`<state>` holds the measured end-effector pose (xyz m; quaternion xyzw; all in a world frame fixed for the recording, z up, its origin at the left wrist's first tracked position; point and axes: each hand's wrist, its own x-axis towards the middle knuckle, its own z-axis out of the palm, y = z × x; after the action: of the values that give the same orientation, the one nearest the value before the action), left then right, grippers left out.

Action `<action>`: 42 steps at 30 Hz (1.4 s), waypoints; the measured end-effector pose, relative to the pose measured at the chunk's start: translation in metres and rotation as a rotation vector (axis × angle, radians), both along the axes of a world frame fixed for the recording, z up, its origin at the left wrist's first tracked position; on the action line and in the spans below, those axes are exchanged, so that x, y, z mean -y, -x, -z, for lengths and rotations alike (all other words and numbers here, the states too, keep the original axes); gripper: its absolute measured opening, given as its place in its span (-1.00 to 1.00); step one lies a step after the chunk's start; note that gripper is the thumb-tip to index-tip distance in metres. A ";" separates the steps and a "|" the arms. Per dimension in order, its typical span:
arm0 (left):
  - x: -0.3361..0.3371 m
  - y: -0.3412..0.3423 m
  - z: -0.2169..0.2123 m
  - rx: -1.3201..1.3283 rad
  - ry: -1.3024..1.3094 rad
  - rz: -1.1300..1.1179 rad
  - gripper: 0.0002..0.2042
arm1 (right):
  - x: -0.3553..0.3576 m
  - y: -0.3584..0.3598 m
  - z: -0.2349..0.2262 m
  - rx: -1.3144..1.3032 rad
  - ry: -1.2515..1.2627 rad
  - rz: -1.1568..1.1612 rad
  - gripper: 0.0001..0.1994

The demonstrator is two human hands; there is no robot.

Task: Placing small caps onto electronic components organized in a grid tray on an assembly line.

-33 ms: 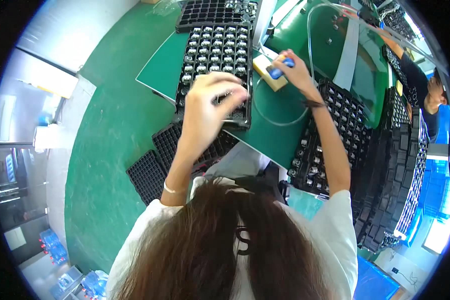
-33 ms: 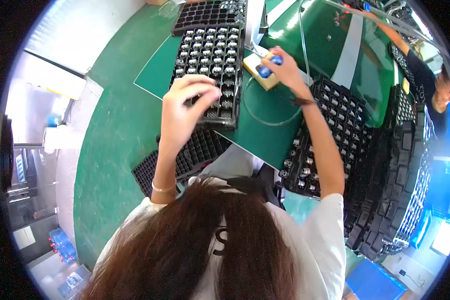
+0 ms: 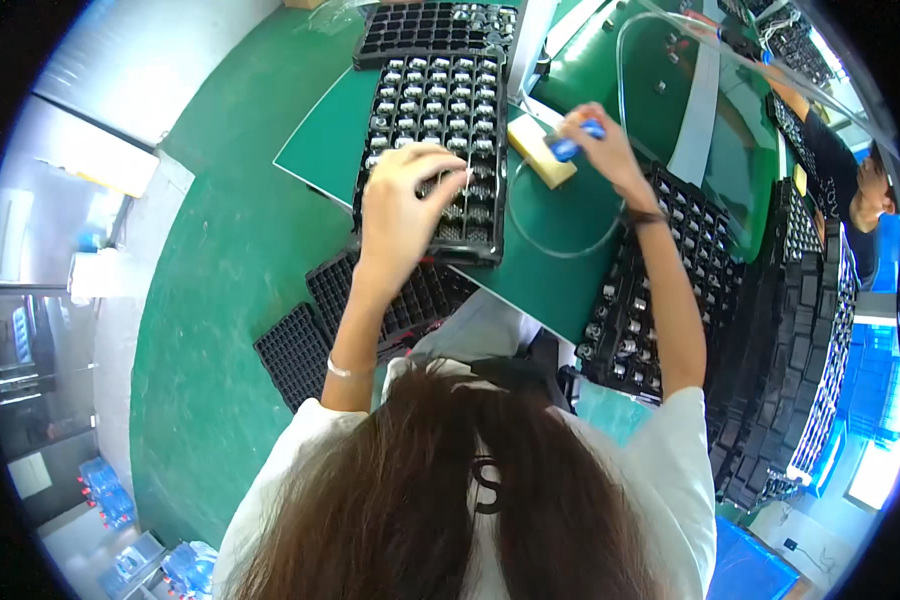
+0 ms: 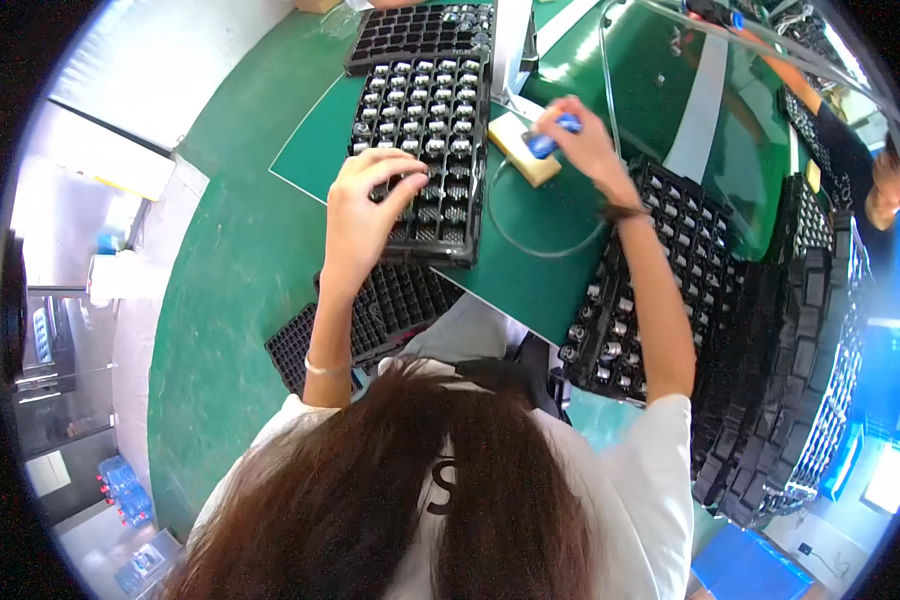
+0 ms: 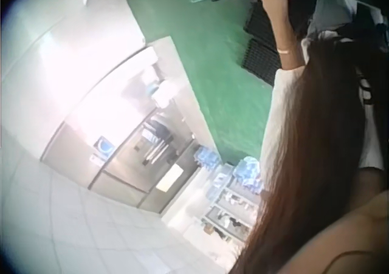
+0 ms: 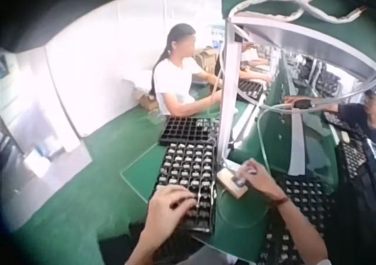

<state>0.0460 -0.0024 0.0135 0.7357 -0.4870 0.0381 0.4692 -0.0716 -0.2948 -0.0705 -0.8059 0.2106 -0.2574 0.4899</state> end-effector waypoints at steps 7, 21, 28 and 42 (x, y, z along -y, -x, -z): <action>0.011 -0.072 0.056 0.161 -0.352 -0.057 -0.86 | 0.119 0.084 -0.044 -0.029 -0.110 0.423 -0.75; 0.011 -0.061 0.041 -0.713 0.065 0.060 -0.91 | 0.243 0.040 0.050 -0.318 0.480 0.723 -0.57; 0.034 0.006 0.031 -1.306 0.238 0.322 -0.87 | 0.247 0.060 0.051 -0.069 0.444 0.707 -0.60; 0.053 0.076 -0.001 -0.761 0.264 0.420 -0.73 | -0.111 0.087 -0.110 0.225 -0.166 -0.016 -0.70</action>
<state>-0.0297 -0.0553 0.0143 0.5164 -0.4096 -0.2692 0.7022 -0.1582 -0.1839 0.0400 -0.7304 0.1683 -0.3238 0.5774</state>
